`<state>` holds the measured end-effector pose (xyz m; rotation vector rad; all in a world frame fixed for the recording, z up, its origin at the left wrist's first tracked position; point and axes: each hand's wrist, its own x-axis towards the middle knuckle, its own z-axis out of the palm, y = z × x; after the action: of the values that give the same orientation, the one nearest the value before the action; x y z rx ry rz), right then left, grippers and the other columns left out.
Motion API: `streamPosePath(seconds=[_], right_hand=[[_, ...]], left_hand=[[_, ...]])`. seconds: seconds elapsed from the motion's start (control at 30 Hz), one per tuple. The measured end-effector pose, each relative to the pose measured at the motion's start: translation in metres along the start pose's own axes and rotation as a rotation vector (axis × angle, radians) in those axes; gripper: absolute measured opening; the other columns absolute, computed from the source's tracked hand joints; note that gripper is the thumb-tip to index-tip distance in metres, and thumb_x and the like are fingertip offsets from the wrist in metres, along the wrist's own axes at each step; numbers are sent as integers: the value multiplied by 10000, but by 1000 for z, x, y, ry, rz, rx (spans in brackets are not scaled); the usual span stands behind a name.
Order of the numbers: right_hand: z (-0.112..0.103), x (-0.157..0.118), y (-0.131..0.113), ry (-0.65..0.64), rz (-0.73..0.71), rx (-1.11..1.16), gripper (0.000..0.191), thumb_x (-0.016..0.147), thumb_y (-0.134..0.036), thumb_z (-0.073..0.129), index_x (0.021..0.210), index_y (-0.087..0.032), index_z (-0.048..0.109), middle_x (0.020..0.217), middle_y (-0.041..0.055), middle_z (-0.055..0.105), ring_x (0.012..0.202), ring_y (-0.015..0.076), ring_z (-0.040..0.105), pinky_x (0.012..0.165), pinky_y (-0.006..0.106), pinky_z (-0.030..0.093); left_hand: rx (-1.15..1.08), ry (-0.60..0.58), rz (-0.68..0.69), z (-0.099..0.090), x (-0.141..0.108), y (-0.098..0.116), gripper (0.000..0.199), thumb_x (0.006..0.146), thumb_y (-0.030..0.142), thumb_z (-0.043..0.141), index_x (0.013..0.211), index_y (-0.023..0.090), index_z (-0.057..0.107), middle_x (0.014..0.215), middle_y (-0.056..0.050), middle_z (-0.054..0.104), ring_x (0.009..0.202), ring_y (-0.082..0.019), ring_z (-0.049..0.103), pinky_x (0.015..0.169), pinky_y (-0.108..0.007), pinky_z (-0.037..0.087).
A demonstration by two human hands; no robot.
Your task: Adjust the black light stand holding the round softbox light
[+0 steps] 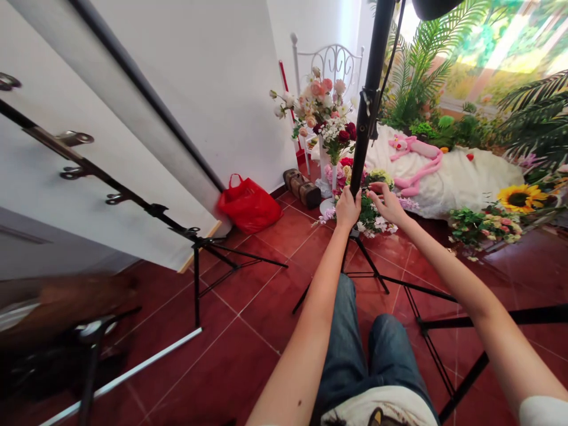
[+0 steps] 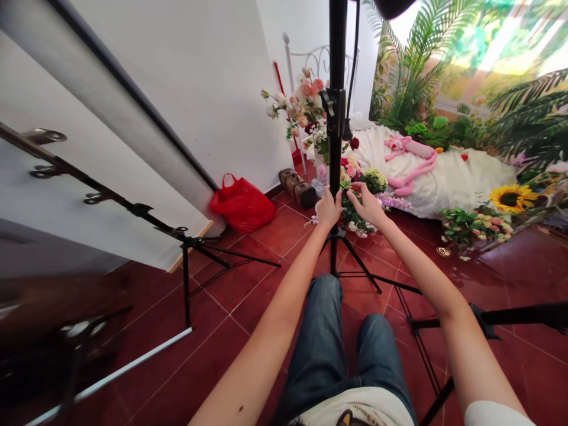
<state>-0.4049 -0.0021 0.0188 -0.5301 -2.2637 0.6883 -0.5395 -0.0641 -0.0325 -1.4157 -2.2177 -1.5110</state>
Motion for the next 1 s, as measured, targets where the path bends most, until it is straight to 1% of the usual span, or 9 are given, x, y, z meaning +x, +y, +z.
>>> streamPosePath(seconds=[0.1,0.17,0.23,0.37,0.5,0.6,0.77,0.9,1.0], right_hand=[[15,-20,15,-57,-1,19,585,978,-554,338,1464,-229,340,1465,106,492,1368,217,479,1137,416,412],[25,-22,19,-70,-20,-4,625,984,-534,323,1511,-202,276,1533,120,414,1431,211,393,1204,410,308],[32,-19,18,-46,-34,-43,650,989,-514,302,1537,-173,234,1549,129,391,1461,206,337,1232,417,237],[38,-9,16,-8,-26,-79,642,998,-476,219,1559,-164,197,1549,116,397,1461,179,336,1236,409,205],[36,2,15,-78,-6,-152,621,1003,-450,201,1554,-166,224,1547,121,397,1460,195,339,1230,466,180],[35,12,12,-107,18,-181,582,1013,-416,178,1539,-188,275,1536,104,420,1450,197,357,1220,482,205],[31,26,3,-92,88,-198,558,1017,-416,168,1473,-201,408,1469,94,509,1394,230,445,1180,471,321],[29,34,1,-76,84,-221,559,1013,-451,202,1457,-197,427,1316,116,634,1286,268,557,1131,481,387],[31,39,2,-81,84,-247,577,1013,-464,195,1450,-166,427,1254,138,666,1223,287,602,1102,485,410]], left_hand=[[8,2,3,1,0,-1,650,949,637,156,1204,126,467,1113,-203,675,1050,-275,680,869,-360,519],[7,12,7,2,1,-3,632,953,631,166,1199,134,468,1117,-196,674,1051,-269,680,868,-355,518],[4,15,12,3,1,-4,619,956,626,170,1194,138,468,1114,-191,674,1050,-267,679,867,-354,518],[-7,9,19,6,2,-7,593,960,617,191,1191,142,462,1107,-188,673,1051,-267,677,872,-358,516],[-29,9,11,6,2,-7,579,962,609,219,1213,140,448,1139,-196,659,1108,-270,655,907,-368,504],[-42,3,12,4,1,-5,562,967,598,229,1223,146,442,1156,-194,651,1125,-265,645,921,-369,496],[-43,-21,11,1,1,-3,522,980,565,223,1220,155,441,1171,-186,646,1116,-259,644,923,-370,491],[-54,-11,5,3,2,-3,518,982,562,220,1229,162,436,1196,-182,637,1139,-257,634,935,-368,485],[-59,-14,-11,3,2,-2,525,979,569,221,1237,162,430,1206,-186,632,1146,-257,633,935,-361,483]])
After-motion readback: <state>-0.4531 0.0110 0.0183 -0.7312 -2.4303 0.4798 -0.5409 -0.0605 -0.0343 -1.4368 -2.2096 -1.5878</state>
